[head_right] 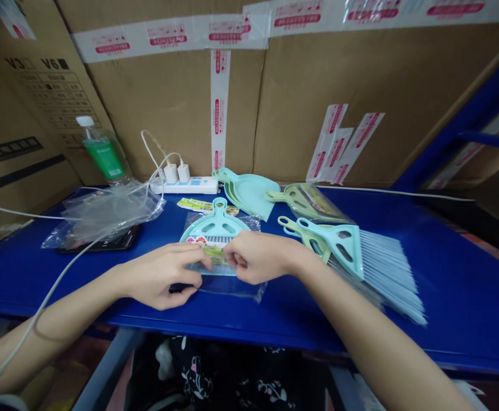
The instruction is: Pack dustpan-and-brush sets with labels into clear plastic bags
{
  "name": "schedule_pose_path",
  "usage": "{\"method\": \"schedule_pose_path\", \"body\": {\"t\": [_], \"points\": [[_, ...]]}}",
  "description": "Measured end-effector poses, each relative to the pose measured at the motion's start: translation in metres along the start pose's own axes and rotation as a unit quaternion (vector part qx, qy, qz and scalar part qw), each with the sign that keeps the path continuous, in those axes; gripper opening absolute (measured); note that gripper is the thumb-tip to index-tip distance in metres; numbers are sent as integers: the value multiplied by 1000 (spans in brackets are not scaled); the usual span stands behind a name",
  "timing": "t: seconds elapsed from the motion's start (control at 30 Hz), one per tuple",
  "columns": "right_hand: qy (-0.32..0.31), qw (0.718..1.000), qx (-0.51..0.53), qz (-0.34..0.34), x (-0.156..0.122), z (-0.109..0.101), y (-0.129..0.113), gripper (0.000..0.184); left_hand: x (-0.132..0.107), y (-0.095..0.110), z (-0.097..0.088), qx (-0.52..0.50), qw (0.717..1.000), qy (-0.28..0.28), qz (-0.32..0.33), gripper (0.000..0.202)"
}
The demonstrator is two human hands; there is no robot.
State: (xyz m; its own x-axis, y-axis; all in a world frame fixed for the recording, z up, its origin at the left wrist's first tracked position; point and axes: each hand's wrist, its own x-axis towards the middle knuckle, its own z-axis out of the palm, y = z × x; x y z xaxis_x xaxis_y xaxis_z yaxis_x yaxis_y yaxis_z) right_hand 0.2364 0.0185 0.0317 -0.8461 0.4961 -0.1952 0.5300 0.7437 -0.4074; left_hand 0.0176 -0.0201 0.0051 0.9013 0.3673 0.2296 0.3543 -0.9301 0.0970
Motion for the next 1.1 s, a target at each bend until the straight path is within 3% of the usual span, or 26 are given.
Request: {"method": "schedule_pose_path", "body": {"t": [0.27,0.43,0.53,0.67,1.1], "points": [[-10,1000,28,3,0,-1,3,19,3,-1,-5,22,998,3,-64,17],[-17,998,58,13,-3,-4,5,39,4,-4,-5,59,991,-18,-118,19],[-18,998,58,10,-4,-4,4,33,5,-5,-4,64,986,-38,-148,18],[-12,1000,25,0,-4,-3,3,10,6,-7,-3,75,979,-64,-176,15],[-29,997,60,34,-11,-10,6,17,5,-9,-5,32,978,-77,-193,13]]}}
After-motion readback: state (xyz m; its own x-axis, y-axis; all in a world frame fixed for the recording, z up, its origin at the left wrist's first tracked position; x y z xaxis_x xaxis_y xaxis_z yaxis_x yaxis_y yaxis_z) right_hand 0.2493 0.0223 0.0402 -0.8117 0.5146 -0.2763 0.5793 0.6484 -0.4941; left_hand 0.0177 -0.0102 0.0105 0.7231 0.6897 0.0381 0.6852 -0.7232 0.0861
